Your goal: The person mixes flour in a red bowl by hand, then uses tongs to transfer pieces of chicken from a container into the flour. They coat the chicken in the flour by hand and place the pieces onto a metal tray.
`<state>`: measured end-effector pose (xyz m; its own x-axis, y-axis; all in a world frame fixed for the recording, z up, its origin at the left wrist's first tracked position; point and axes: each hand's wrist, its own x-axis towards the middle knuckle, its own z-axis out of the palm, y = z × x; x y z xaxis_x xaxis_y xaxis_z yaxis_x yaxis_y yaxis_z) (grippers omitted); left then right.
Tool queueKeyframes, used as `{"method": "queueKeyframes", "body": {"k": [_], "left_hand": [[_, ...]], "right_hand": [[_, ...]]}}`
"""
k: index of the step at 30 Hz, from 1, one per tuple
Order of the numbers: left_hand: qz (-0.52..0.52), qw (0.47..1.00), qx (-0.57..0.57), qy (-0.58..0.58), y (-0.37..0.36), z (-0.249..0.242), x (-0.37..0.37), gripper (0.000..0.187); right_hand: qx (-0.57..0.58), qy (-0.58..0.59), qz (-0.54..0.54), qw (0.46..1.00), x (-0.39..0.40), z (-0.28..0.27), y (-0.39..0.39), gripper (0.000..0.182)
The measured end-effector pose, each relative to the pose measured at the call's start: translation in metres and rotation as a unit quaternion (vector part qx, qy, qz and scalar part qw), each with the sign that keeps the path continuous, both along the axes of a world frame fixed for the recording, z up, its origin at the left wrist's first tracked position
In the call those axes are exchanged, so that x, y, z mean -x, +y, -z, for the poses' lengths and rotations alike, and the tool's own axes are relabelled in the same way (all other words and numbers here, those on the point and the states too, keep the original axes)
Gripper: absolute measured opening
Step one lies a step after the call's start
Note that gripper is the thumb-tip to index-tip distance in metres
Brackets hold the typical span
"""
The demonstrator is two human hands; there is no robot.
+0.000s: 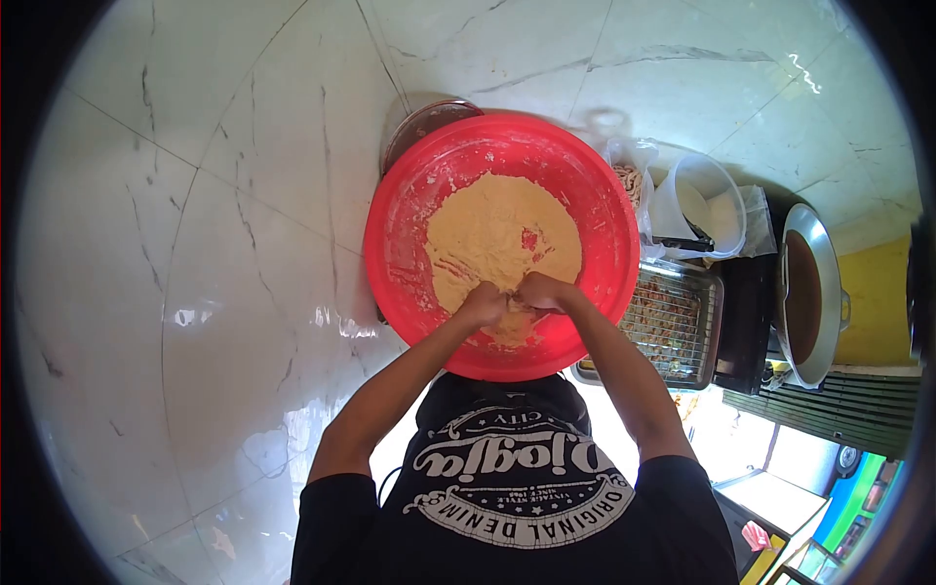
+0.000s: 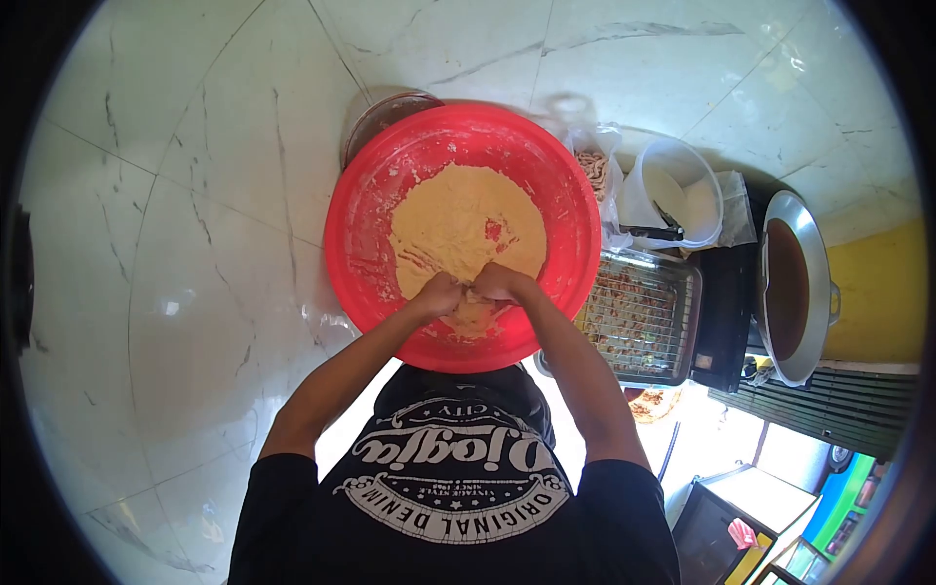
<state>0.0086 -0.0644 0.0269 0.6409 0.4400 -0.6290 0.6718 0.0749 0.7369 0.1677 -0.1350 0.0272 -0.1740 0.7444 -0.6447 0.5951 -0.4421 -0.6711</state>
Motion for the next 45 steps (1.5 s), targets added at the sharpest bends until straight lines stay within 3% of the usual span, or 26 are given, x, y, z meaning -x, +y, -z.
{"method": "queueKeyframes", "body": {"k": [1,3,7,9,10,12,15,16,18,21,25,27,30,31,33,36,39,40,41,42,43,45], "left_hand": [[-0.001,1.0,0.0,0.002,0.002,-0.02,0.003,0.034],[0.011,0.999,0.023,-0.025,0.004,-0.053,0.01,0.02],[0.075,0.996,0.017,-0.054,0.02,-0.022,0.017,0.033],[-0.116,0.993,-0.011,-0.003,0.02,0.006,0.012,0.035],[-0.116,0.993,-0.012,-0.003,0.016,0.013,0.009,0.035],[-0.207,0.973,0.052,0.081,0.005,0.023,0.001,0.042],[-0.185,0.967,0.147,0.096,-0.009,-0.003,-0.02,0.052],[-0.186,0.966,0.148,0.097,-0.011,0.011,-0.021,0.052],[-0.196,0.979,0.009,0.046,-0.011,0.035,-0.025,0.056],[-0.174,0.982,0.028,0.063,-0.002,-0.027,-0.014,0.058],[-0.209,0.974,0.047,0.069,0.009,-0.061,-0.011,0.059],[-0.119,0.984,-0.095,0.096,0.018,-0.065,-0.013,0.053],[-0.088,0.978,-0.16,0.104,0.017,-0.005,-0.016,0.062],[-0.088,0.978,-0.161,0.104,0.014,0.0,-0.018,0.062],[-0.147,0.979,0.065,0.124,0.003,0.006,-0.021,0.064],[-0.118,0.989,-0.023,0.083,-0.001,0.009,-0.013,0.064],[-0.047,0.991,-0.043,0.121,-0.003,-0.053,-0.011,0.064],[-0.049,0.99,-0.041,0.122,-0.001,-0.062,-0.011,0.064],[-0.071,0.987,-0.061,0.13,0.003,-0.069,-0.01,0.063],[-0.092,0.983,-0.082,0.137,0.006,-0.072,-0.01,0.063],[-0.089,0.983,-0.081,0.136,0.007,-0.066,-0.009,0.063],[-0.032,0.979,-0.088,0.183,0.01,-0.042,-0.005,0.063]], "right_hand": [[0.0,0.002,-0.001,1.0,-0.003,-0.012,-0.003,0.027],[0.053,0.131,0.217,0.966,-0.01,-0.039,-0.013,0.023],[0.039,0.131,0.198,0.971,-0.019,-0.057,-0.01,0.021],[0.1,-0.062,0.216,0.969,-0.015,-0.063,-0.003,0.024],[0.099,-0.062,0.216,0.969,-0.012,-0.061,-0.001,0.024],[0.188,-0.042,0.194,0.962,-0.001,-0.054,0.0,0.027],[0.136,0.059,0.254,0.956,0.022,-0.03,0.001,0.027],[0.137,0.059,0.252,0.956,0.024,-0.033,0.001,0.027],[0.147,0.091,0.282,0.944,0.023,-0.042,0.002,0.023],[0.137,0.171,0.342,0.914,0.009,-0.069,-0.005,0.019],[0.127,0.116,0.347,0.922,-0.01,-0.05,0.0,0.024],[-0.067,-0.1,0.223,0.967,-0.019,0.015,0.01,0.033],[-0.107,-0.179,0.178,0.962,0.006,0.037,0.012,0.037],[-0.108,-0.179,0.178,0.962,0.017,0.02,0.015,0.037],[0.089,-0.069,0.253,0.961,0.038,-0.032,0.015,0.034],[0.084,0.019,0.242,0.966,0.027,-0.034,0.009,0.032],[0.085,0.086,0.259,0.958,0.015,-0.075,0.002,0.038],[0.086,0.086,0.258,0.959,0.005,-0.053,0.003,0.038],[0.054,0.024,0.176,0.983,-0.007,-0.012,0.006,0.036],[0.02,-0.038,0.096,0.994,-0.009,-0.014,0.009,0.034],[0.021,-0.039,0.098,0.994,-0.008,-0.015,0.006,0.034],[0.084,-0.183,0.158,0.967,0.005,-0.024,0.003,0.029]]}}
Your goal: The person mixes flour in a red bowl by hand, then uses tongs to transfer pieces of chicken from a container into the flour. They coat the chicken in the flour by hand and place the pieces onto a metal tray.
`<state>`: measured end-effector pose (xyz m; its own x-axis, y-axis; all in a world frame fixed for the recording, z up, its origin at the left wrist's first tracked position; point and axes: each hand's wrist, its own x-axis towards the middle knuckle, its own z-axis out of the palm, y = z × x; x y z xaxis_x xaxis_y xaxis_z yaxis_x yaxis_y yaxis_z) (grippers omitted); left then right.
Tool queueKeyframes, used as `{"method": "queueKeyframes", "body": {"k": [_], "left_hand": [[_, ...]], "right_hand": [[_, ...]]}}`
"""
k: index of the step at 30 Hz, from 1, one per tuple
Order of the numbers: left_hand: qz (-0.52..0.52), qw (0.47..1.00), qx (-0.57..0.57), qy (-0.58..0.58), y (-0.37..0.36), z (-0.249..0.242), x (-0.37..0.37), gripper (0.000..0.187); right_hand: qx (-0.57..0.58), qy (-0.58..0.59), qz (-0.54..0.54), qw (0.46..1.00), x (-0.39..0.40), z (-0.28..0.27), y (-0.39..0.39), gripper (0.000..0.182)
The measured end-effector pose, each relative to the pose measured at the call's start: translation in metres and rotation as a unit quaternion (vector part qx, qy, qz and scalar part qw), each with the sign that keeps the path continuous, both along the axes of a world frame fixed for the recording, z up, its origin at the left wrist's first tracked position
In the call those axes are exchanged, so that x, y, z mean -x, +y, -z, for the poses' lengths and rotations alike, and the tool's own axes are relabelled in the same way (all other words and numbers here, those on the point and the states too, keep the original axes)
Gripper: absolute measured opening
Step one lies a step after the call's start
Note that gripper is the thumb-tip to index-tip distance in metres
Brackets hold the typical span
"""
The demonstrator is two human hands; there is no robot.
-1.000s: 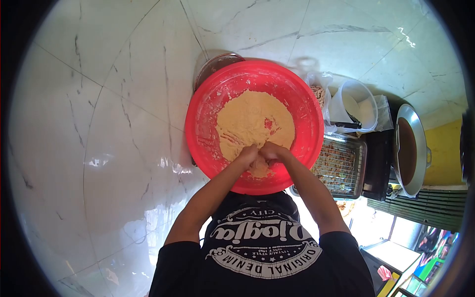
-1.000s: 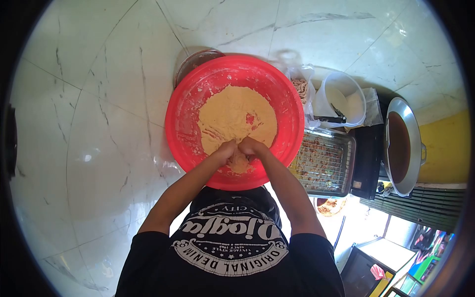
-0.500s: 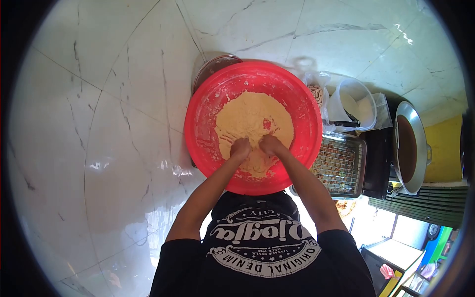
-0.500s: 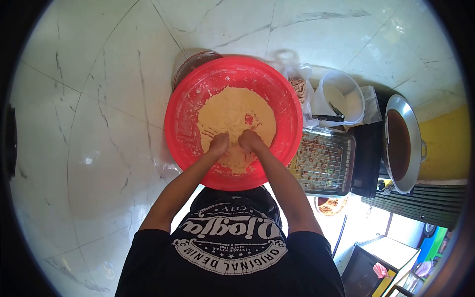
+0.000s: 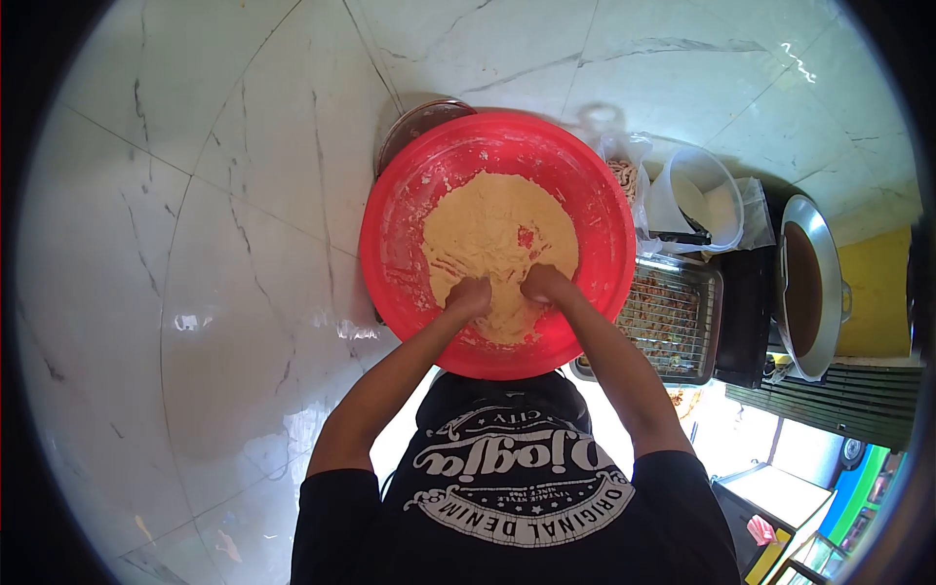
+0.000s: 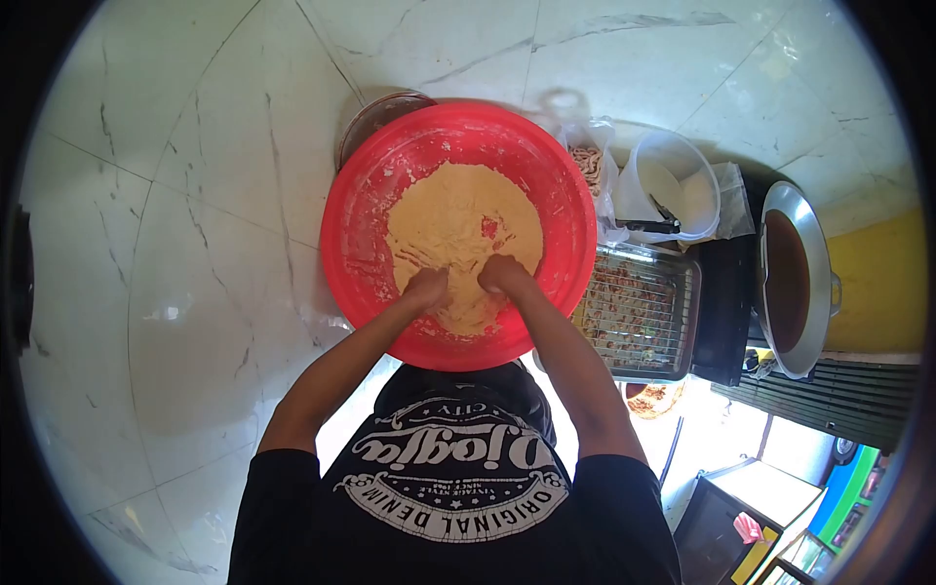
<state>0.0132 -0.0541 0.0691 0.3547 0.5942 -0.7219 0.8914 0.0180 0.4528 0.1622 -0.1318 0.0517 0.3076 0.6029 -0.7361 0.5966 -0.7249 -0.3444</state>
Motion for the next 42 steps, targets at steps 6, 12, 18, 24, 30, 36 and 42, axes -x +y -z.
{"method": "queueKeyframes", "body": {"k": [6,12,18,24,30,36,42], "left_hand": [[-0.119,0.985,0.074,-0.103,-0.011,0.088,-0.017,0.065],[-0.142,0.965,0.113,-0.187,-0.004,0.0,0.007,0.063],[-0.212,0.949,0.097,-0.214,0.015,0.031,0.013,0.055],[-0.151,0.961,0.223,-0.058,-0.002,0.021,0.004,0.06],[-0.167,0.975,0.083,-0.125,-0.015,0.053,-0.008,0.063],[-0.081,0.989,0.034,-0.115,0.015,-0.007,0.003,0.059],[0.121,0.983,-0.118,-0.073,0.016,0.029,0.001,0.052]], "right_hand": [[-0.001,0.228,0.2,0.953,0.029,-0.035,0.006,0.026],[-0.127,0.298,0.074,0.943,0.002,-0.044,-0.01,0.015],[-0.117,0.298,0.066,0.945,-0.004,-0.06,-0.012,0.016],[0.05,0.184,0.12,0.974,0.013,-0.008,0.0,0.034],[-0.034,0.222,0.073,0.972,0.013,-0.007,0.003,0.028],[-0.099,0.215,-0.127,0.963,-0.011,-0.042,-0.009,0.031],[-0.054,-0.063,-0.059,0.995,0.006,-0.001,0.002,0.041]]}}
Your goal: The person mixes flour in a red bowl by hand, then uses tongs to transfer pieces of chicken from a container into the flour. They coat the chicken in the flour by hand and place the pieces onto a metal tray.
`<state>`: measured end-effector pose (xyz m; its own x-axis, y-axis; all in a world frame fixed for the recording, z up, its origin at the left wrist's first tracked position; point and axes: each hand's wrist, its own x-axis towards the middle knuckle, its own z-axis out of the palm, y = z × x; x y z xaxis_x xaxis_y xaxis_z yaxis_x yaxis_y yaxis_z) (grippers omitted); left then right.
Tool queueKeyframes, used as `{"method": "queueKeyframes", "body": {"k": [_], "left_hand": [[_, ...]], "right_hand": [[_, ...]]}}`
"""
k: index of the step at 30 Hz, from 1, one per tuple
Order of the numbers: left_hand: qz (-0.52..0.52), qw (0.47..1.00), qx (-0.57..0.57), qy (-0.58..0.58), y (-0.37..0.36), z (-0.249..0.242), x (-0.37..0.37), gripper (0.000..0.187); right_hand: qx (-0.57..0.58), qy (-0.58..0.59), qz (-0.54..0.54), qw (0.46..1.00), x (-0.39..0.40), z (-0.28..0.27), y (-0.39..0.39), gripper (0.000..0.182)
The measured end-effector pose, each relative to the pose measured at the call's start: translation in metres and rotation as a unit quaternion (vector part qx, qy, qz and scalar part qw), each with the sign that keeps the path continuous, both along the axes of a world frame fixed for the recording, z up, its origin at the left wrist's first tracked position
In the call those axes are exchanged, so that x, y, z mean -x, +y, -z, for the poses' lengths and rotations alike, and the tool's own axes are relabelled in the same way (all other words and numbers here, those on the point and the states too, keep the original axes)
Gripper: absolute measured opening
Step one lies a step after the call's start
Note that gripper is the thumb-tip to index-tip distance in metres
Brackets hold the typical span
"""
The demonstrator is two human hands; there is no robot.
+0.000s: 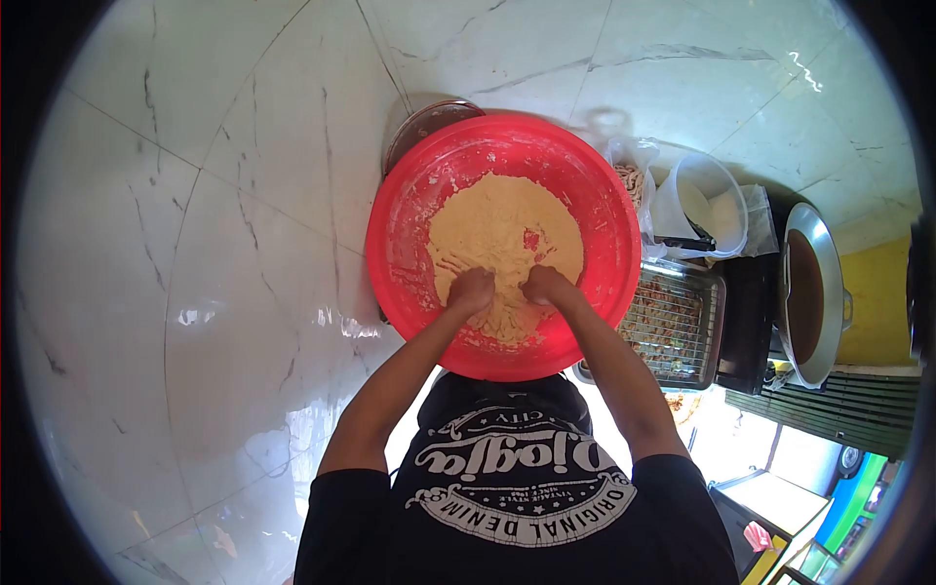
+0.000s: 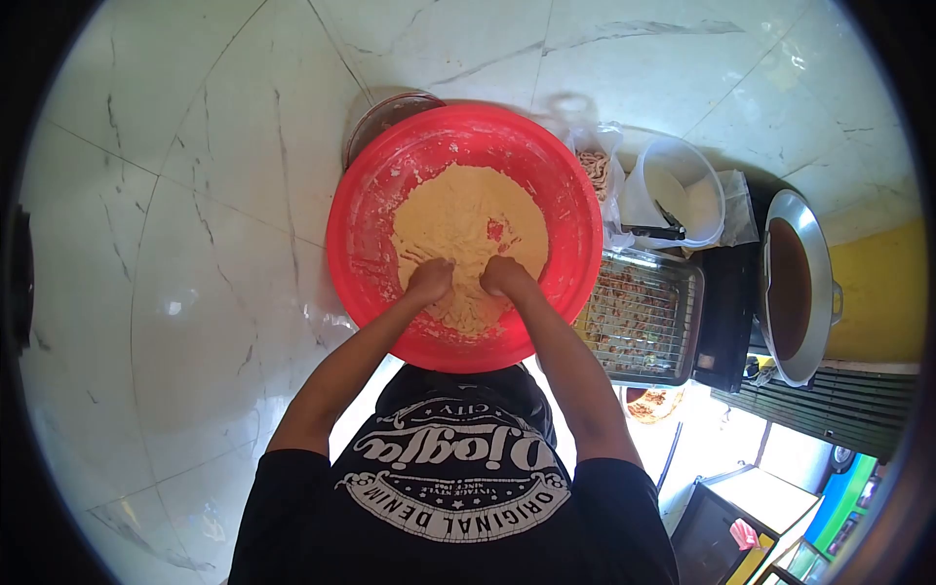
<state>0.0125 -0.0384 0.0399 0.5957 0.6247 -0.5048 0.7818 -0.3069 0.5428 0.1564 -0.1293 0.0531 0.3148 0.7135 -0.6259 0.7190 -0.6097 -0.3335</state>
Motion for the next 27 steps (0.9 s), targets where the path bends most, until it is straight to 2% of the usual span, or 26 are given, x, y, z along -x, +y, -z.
{"method": "queueKeyframes", "body": {"k": [1,2,3,4,6,10,12,13,15,16,17,18,19,21,22,24,25,27], "left_hand": [[-0.002,1.0,0.0,-0.001,-0.005,0.006,-0.001,0.052],[-0.033,0.993,0.11,0.004,-0.012,0.012,-0.003,0.053],[-0.062,0.974,0.219,0.008,-0.018,0.014,-0.005,0.054],[-0.061,0.974,0.217,0.008,-0.021,0.016,-0.007,0.054],[-0.142,0.963,0.219,-0.064,-0.032,0.02,-0.005,0.057],[-0.191,0.944,0.261,-0.062,-0.028,-0.027,0.001,0.057],[-0.192,0.923,0.319,-0.101,-0.019,-0.036,0.006,0.057],[-0.192,0.923,0.32,-0.1,-0.013,-0.037,0.008,0.057],[-0.125,0.955,0.267,-0.044,0.001,-0.038,0.01,0.057],[-0.125,0.955,0.267,-0.043,0.003,-0.021,0.012,0.057],[-0.141,0.966,0.216,-0.029,0.008,0.009,0.012,0.058],[-0.158,0.973,0.165,-0.015,0.008,0.01,0.01,0.059],[-0.158,0.973,0.165,-0.017,0.003,0.013,0.009,0.059],[-0.21,0.926,0.313,0.027,-0.017,0.012,0.003,0.064],[-0.211,0.926,0.312,0.025,-0.024,0.018,-0.002,0.064],[-0.2,0.914,0.351,-0.03,-0.029,0.027,-0.011,0.069],[-0.201,0.914,0.352,-0.03,-0.033,0.013,-0.01,0.069],[-0.223,0.94,0.25,-0.064,-0.04,-0.016,-0.009,0.071]], "right_hand": [[0.0,-0.001,-0.002,1.0,0.005,-0.002,-0.001,0.041],[0.042,0.124,0.089,0.987,0.011,-0.003,-0.002,0.041],[0.083,0.246,0.179,0.949,0.015,-0.008,-0.002,0.041],[0.081,0.247,0.179,0.949,0.014,-0.006,0.0,0.041],[0.024,0.322,0.188,0.928,0.019,0.002,-0.003,0.04],[0.036,0.292,0.124,0.948,0.001,-0.009,-0.006,0.035],[-0.071,0.394,0.156,0.903,-0.005,-0.029,-0.012,0.032],[-0.071,0.395,0.158,0.902,-0.006,-0.031,-0.014,0.032],[-0.092,0.36,0.071,0.926,-0.011,-0.034,-0.012,0.026],[-0.091,0.36,0.071,0.926,-0.01,-0.023,-0.011,0.026],[-0.072,0.198,0.015,0.977,-0.012,-0.004,-0.005,0.025],[-0.05,0.03,-0.04,0.997,-0.009,-0.009,-0.001,0.025],[-0.051,0.029,-0.041,0.997,-0.006,-0.015,-0.002,0.025],[0.096,0.154,0.09,0.979,0.006,-0.031,-0.004,0.028],[0.095,0.153,0.089,0.98,0.012,-0.025,-0.004,0.028],[0.047,0.281,0.182,0.941,0.02,-0.008,-0.001,0.034],[0.048,0.28,0.181,0.941,0.019,-0.006,-0.002,0.034],[-0.005,0.267,0.144,0.953,0.012,-0.002,-0.003,0.04]]}}
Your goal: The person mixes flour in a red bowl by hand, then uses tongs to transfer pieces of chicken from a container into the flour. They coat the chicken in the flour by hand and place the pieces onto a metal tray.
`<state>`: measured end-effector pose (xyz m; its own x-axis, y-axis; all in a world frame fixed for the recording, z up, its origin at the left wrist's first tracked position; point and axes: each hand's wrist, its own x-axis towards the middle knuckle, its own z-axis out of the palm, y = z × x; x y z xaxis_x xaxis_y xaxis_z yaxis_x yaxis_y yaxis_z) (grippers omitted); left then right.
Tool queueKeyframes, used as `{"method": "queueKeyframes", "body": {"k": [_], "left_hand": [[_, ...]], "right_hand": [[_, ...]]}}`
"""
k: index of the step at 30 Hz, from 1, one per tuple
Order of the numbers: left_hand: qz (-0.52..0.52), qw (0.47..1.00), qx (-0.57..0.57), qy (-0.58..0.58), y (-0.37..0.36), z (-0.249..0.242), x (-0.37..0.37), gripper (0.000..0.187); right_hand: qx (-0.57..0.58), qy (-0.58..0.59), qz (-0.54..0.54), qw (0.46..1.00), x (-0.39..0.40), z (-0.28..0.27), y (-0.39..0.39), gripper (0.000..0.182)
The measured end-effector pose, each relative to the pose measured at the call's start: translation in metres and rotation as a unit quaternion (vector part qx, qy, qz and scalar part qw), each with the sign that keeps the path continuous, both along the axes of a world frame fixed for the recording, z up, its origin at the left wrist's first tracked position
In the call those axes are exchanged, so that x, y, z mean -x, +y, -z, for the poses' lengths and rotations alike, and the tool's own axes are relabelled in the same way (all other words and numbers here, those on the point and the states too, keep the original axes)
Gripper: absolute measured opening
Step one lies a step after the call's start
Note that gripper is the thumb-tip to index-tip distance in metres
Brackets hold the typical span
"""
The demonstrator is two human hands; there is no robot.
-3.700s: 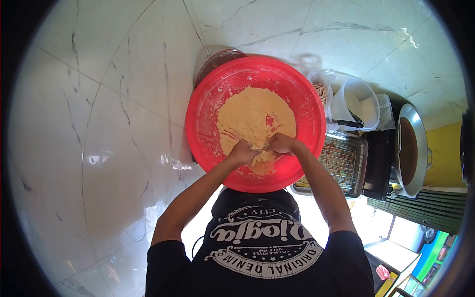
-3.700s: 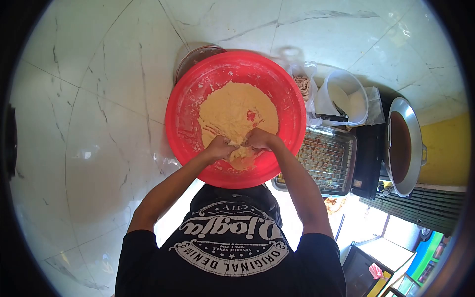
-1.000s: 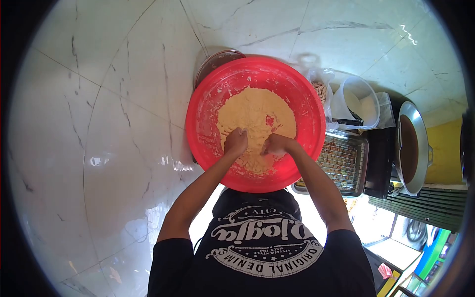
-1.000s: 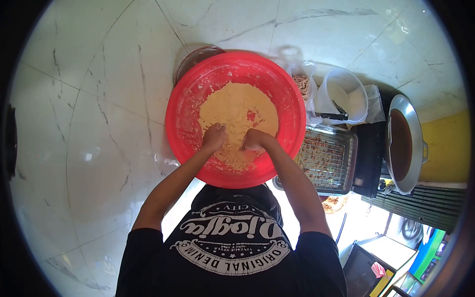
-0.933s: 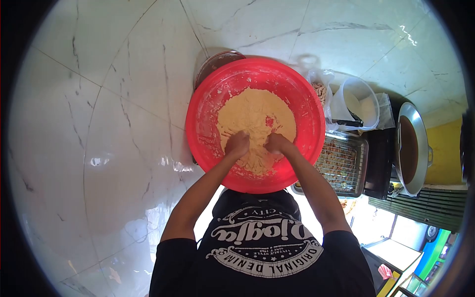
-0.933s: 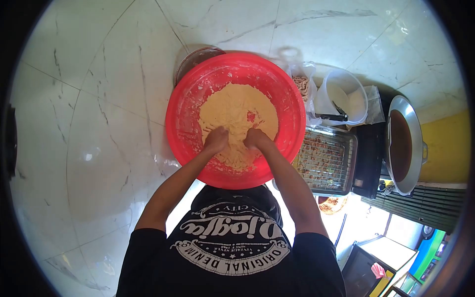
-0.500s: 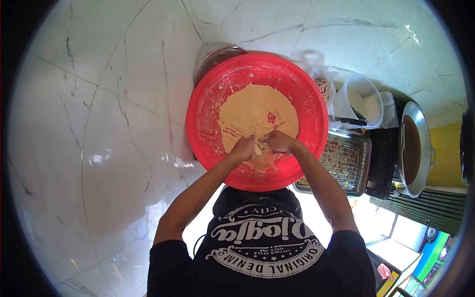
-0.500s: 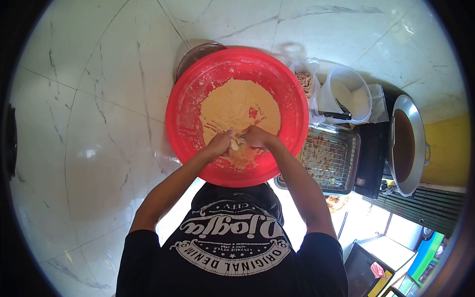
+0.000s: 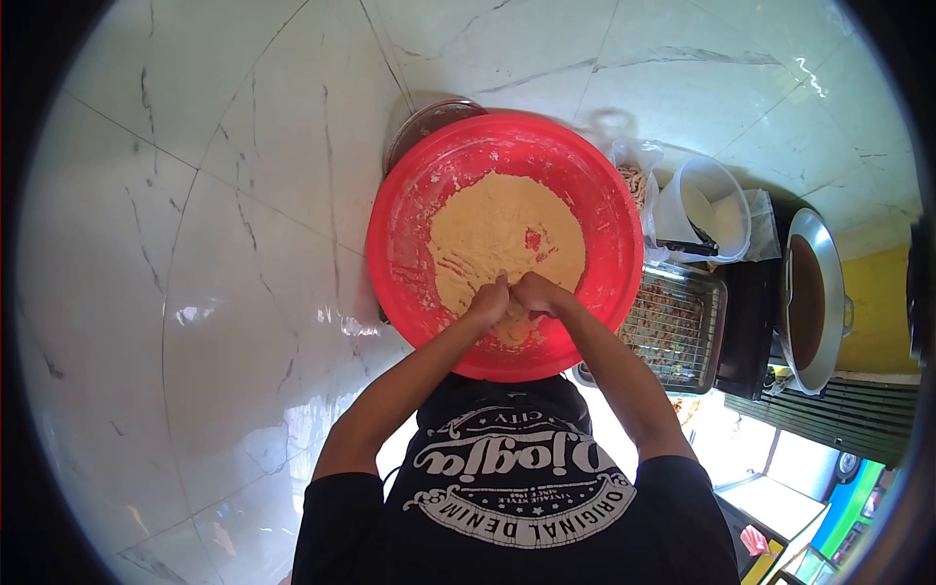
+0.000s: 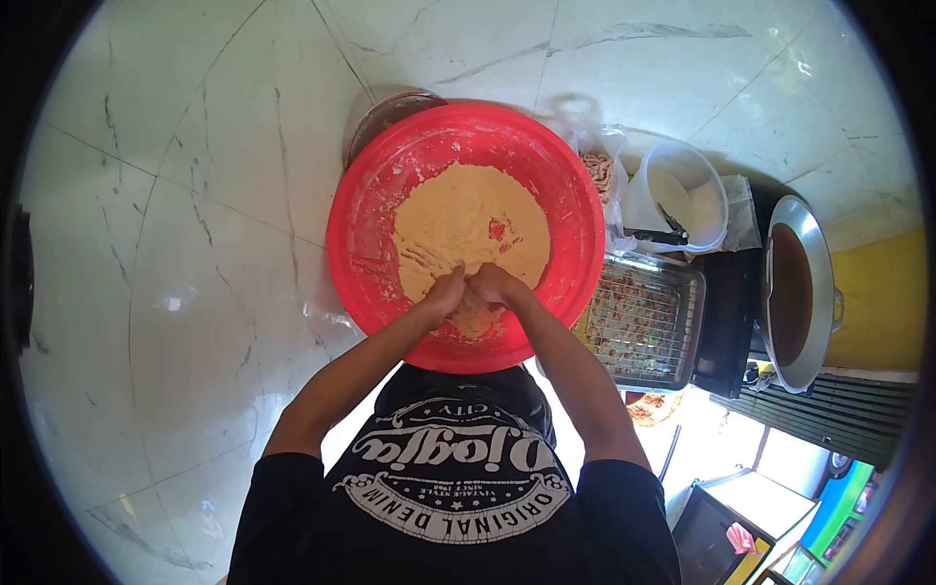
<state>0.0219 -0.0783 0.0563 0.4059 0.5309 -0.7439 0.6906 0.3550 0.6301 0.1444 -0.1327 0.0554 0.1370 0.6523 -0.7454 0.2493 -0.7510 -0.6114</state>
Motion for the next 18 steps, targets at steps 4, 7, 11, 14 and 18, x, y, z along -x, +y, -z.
{"method": "queueKeyframes", "body": {"k": [4,7,11,14,18], "left_hand": [[-0.019,0.999,-0.033,0.015,0.011,-0.012,0.01,0.07],[0.008,0.998,-0.059,-0.006,0.028,-0.01,0.014,0.068],[0.066,0.986,-0.153,0.002,0.04,0.013,0.007,0.067],[0.118,0.985,-0.124,0.018,0.029,0.018,-0.004,0.068],[0.156,0.976,-0.148,-0.022,0.009,0.031,0.003,0.068]], "right_hand": [[-0.072,0.029,0.019,0.997,-0.01,-0.037,-0.007,0.043],[-0.042,0.048,0.064,0.996,-0.021,-0.015,-0.007,0.046],[-0.126,-0.148,-0.013,0.981,-0.014,0.015,0.002,0.039],[-0.094,-0.188,-0.072,0.975,-0.001,0.019,0.008,0.039],[-0.074,-0.163,-0.173,0.969,0.002,-0.018,0.002,0.036]]}}
